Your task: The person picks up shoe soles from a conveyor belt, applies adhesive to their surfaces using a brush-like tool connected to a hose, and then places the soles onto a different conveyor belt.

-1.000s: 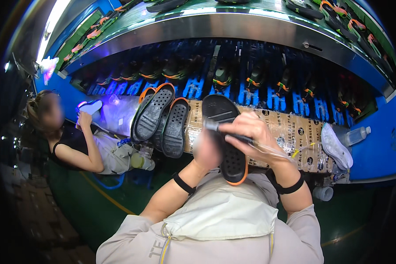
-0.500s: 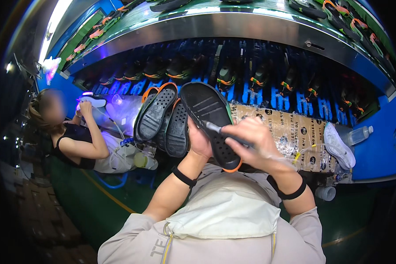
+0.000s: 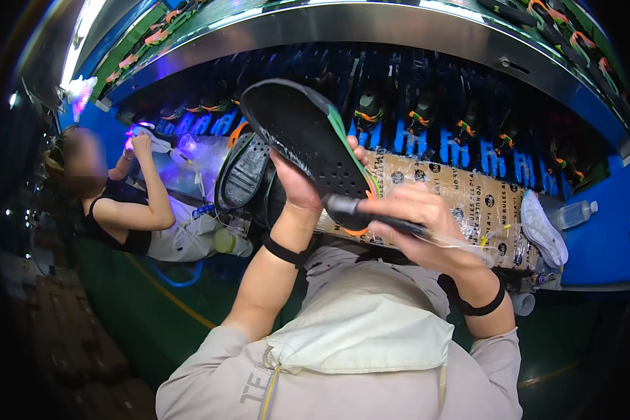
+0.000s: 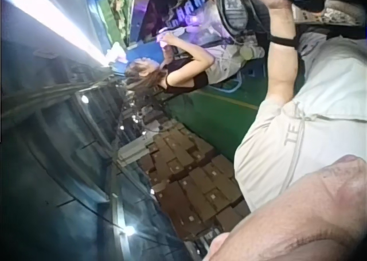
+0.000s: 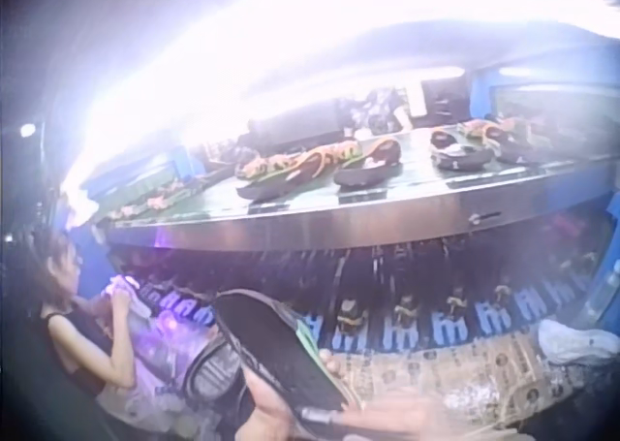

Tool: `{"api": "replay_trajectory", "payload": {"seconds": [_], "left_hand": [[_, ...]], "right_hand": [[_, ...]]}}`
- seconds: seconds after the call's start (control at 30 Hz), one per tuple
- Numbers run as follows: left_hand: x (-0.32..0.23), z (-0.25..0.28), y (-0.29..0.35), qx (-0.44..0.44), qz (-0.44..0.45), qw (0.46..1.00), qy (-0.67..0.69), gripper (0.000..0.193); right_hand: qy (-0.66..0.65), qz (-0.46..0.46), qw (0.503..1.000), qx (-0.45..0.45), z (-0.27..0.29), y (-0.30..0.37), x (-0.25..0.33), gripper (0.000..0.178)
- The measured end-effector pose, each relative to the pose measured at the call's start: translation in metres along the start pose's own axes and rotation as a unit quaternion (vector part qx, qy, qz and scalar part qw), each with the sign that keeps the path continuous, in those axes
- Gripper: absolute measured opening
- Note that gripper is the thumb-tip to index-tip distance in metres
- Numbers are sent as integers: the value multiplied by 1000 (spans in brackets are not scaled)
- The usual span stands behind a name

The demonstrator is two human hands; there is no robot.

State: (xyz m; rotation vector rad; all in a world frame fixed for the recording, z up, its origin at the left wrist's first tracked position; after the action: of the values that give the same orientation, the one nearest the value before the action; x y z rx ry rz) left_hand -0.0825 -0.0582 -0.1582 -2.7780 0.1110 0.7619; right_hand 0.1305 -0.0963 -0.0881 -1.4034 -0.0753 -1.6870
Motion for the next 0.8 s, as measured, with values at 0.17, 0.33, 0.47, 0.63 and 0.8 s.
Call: {"api": "replay_trajectory", "payload": {"seconds": [0.17,0.33,0.47,0.63,0.8], "left_hand": [[-10,-8,-13,41,16,989,-138,118],[-21,-25,-34,158,3,967,-201,106],[-23,-34,-48,56,33,945,-320,93],[-9,-60,-65,61,174,900,-395,76],[-5,-59,-80,96,224,722,-647,83]], "right_hand": [[32,66,989,129,2,-5,13,34],[99,49,990,84,5,-12,9,32],[72,50,987,137,15,-14,12,35],[147,68,982,101,8,-16,5,37],[124,24,984,129,21,-19,12,34]]}}
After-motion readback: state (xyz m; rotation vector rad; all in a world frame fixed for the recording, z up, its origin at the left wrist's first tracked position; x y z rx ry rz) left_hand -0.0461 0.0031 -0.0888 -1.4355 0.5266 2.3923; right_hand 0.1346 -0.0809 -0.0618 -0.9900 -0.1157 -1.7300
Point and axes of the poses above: each hand's wrist, its own y-axis away from the middle knuckle, its own z-axis out of the back of the hand, x = y × z, the point moved 4 cm from there along -y, towards the middle knuckle, and after that the axes turned 12 degrees about -y, right-handed, at the moved point
